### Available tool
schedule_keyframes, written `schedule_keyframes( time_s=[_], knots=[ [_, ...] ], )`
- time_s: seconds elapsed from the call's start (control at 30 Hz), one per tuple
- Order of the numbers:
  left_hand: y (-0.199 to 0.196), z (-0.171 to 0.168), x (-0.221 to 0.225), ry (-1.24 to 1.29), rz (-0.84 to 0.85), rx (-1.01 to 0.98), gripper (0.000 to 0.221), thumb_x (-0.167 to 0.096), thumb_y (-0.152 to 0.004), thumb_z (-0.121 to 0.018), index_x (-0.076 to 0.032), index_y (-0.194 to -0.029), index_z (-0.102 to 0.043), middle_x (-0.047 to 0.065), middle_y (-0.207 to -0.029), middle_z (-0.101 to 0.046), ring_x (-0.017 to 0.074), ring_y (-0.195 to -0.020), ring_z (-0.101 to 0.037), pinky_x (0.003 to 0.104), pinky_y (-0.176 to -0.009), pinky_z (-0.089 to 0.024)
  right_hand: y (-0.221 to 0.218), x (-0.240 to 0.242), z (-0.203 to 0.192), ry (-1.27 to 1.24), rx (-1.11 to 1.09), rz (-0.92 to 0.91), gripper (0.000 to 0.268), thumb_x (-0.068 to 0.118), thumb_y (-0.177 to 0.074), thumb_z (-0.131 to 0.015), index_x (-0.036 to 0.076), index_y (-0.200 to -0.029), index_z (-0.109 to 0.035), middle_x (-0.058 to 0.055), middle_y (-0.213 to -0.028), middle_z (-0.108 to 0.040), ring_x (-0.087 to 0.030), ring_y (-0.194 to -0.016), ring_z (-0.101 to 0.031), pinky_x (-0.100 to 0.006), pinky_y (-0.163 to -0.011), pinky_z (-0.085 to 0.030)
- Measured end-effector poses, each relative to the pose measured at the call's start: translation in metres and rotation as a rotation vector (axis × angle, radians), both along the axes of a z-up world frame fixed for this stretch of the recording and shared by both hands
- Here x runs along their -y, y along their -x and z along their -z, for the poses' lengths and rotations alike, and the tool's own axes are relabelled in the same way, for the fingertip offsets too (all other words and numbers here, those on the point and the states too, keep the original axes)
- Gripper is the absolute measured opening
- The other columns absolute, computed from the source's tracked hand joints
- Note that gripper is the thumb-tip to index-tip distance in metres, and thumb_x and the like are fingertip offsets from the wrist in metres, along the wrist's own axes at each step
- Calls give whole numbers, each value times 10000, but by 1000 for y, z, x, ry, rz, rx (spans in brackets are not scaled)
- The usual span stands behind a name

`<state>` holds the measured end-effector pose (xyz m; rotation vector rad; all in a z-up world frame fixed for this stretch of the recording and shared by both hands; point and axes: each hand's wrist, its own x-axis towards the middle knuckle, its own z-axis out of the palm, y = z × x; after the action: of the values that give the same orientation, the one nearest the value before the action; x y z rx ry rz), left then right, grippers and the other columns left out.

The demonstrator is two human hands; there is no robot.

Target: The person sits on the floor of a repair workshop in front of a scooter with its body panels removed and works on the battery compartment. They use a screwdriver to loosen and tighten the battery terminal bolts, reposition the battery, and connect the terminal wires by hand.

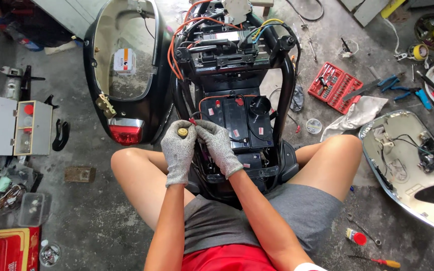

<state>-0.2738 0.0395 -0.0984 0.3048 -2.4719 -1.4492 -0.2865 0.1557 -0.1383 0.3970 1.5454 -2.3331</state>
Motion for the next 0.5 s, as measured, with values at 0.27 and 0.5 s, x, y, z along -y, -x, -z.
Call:
schedule_keyframes(
  time_s=[0.27,0.5],
  knots=[
    [1,2,1,-26,-17,-37,195,-168,-896,-779,-19,-1009,-723,92,-916,-762,168,-829,-742,305,-765,-577,1,0,-6,-27,-18,-15,359,196,-978,-683,14,-1287,-704,-37,-1108,-754,-68,-944,-676,-233,-847,-557],
    [7,7,-1,-131,22,-48,200,-142,-915,-764,-8,-1061,-733,76,-928,-767,123,-844,-721,274,-777,-578,3,0,-7,-55,-20,-8,357,219,-975,-687,23,-1272,-713,-28,-1068,-759,-60,-912,-675,-231,-827,-555]
  ],
)
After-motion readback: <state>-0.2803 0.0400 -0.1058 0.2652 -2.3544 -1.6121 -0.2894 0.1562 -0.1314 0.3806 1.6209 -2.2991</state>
